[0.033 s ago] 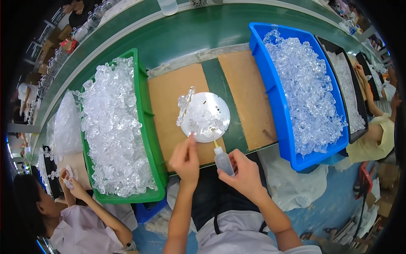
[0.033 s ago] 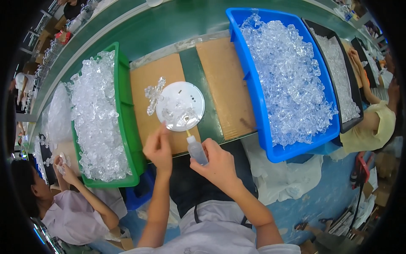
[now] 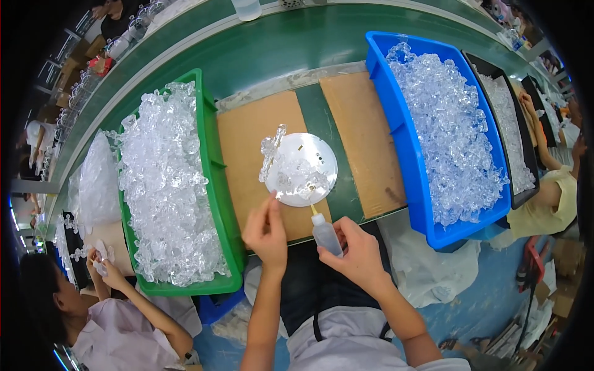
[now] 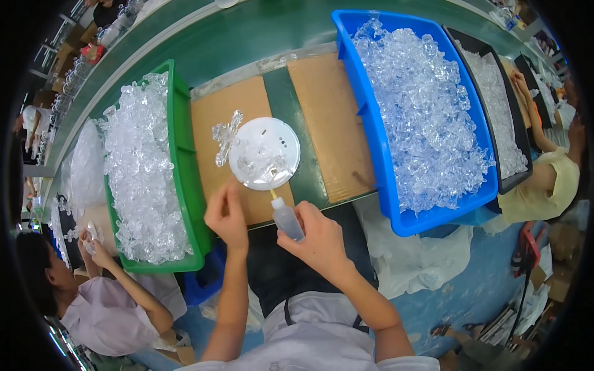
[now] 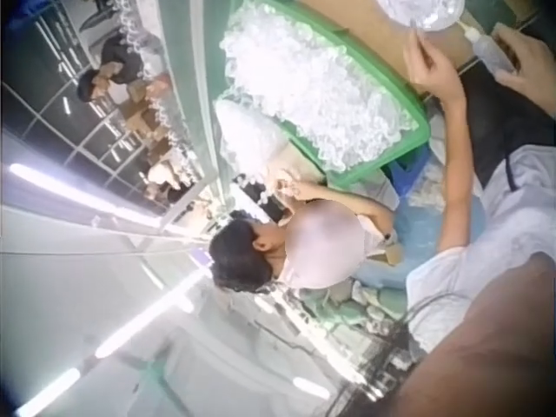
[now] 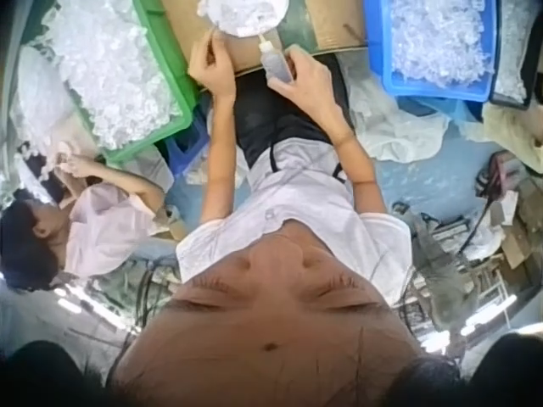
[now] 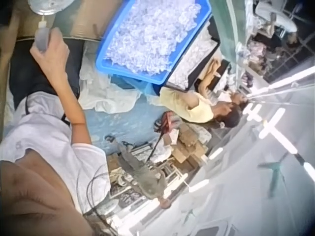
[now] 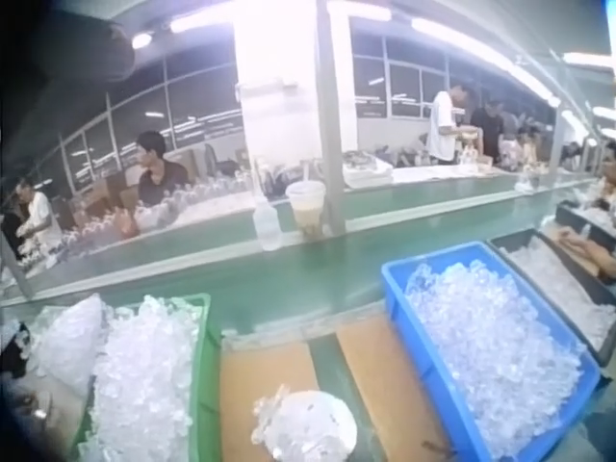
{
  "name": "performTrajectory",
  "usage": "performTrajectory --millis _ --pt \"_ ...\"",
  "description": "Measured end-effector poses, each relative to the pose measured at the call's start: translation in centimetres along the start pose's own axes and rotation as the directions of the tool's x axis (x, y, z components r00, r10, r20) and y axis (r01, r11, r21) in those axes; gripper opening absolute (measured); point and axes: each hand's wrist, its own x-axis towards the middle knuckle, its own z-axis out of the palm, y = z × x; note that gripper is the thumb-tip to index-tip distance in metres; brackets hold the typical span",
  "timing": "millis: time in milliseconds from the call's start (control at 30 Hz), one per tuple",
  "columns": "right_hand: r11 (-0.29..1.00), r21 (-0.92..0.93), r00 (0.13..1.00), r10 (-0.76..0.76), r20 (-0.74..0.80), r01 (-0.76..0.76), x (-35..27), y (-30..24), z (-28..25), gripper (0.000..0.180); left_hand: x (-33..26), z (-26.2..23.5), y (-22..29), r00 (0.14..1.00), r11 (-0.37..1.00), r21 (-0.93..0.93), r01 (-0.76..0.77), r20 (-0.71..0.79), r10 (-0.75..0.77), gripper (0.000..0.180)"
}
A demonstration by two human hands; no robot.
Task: Gluing decorative crystals onto a circular light fixture base.
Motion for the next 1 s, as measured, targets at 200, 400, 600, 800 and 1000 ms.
performTrajectory --millis 200,400,600,800,1000 --pt "0.997 -0.032 0.998 -0.068 0.017 0.068 0.9 -0.9 0.8 0.033 3.0 -0.2 0.0 0.902 0.896 -0.230 0.380 0.308 -0.303 0.030" --pt "0.991 -0.106 0.996 -0.086 0.020 0.088 2.2 -1.1 1.4 0.033 3.9 -0.5 -0.9 0.832 0.848 -0.222 0.481 0.419 -0.363 0.030" --pt "0.993 -0.091 0.997 -0.073 0.032 0.076 2.8 -1.7 1.3 0.032 4.1 -0.4 -0.8 0.826 0.853 -0.182 0.489 0.410 -0.385 0.031" --pt "0.995 -0.061 0.996 -0.083 0.025 0.085 2.9 -1.9 1.6 0.032 3.9 -0.3 -1.4 0.838 0.872 -0.173 0.457 0.411 -0.358 0.030" --pt "0.991 -0.083 0.995 -0.100 0.016 0.101 3.0 -1.7 2.2 0.033 4.0 -0.3 -0.8 0.849 0.878 -0.158 0.452 0.378 -0.368 0.031"
